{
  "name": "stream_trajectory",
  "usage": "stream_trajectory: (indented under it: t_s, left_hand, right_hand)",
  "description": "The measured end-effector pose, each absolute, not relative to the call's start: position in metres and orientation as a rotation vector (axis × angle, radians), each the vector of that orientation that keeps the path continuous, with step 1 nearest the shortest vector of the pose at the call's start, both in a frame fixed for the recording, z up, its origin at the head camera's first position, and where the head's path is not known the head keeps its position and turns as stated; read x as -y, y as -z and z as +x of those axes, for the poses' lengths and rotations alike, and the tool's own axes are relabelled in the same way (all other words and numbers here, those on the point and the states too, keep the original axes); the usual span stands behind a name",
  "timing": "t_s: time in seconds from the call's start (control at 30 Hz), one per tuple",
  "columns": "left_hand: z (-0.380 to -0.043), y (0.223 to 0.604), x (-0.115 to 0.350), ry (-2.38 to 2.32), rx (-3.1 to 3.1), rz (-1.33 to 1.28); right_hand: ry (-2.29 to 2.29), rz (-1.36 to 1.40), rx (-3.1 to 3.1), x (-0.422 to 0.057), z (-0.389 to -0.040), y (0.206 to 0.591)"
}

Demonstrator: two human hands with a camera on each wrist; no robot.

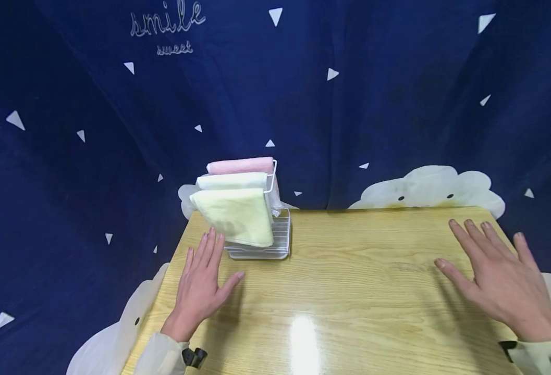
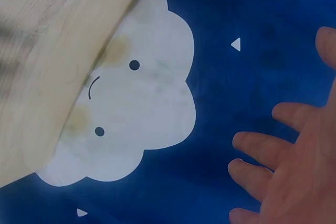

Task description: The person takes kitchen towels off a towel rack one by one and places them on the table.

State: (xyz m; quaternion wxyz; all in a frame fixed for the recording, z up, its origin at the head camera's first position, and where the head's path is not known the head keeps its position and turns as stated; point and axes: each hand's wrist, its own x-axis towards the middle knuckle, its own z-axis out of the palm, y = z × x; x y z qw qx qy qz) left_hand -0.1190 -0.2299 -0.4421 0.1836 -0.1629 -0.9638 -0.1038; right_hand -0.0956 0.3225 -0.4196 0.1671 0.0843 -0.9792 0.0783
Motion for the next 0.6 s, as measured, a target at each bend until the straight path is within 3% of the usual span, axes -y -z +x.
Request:
stream_trajectory:
  t_s: [0.6]
  left_hand:
    - [-0.137,0.443,0.240,0.716,2.567,-0.297]
  right_hand:
    - [-0.274,0.274,2.785,-0.308,-0.100,0.417]
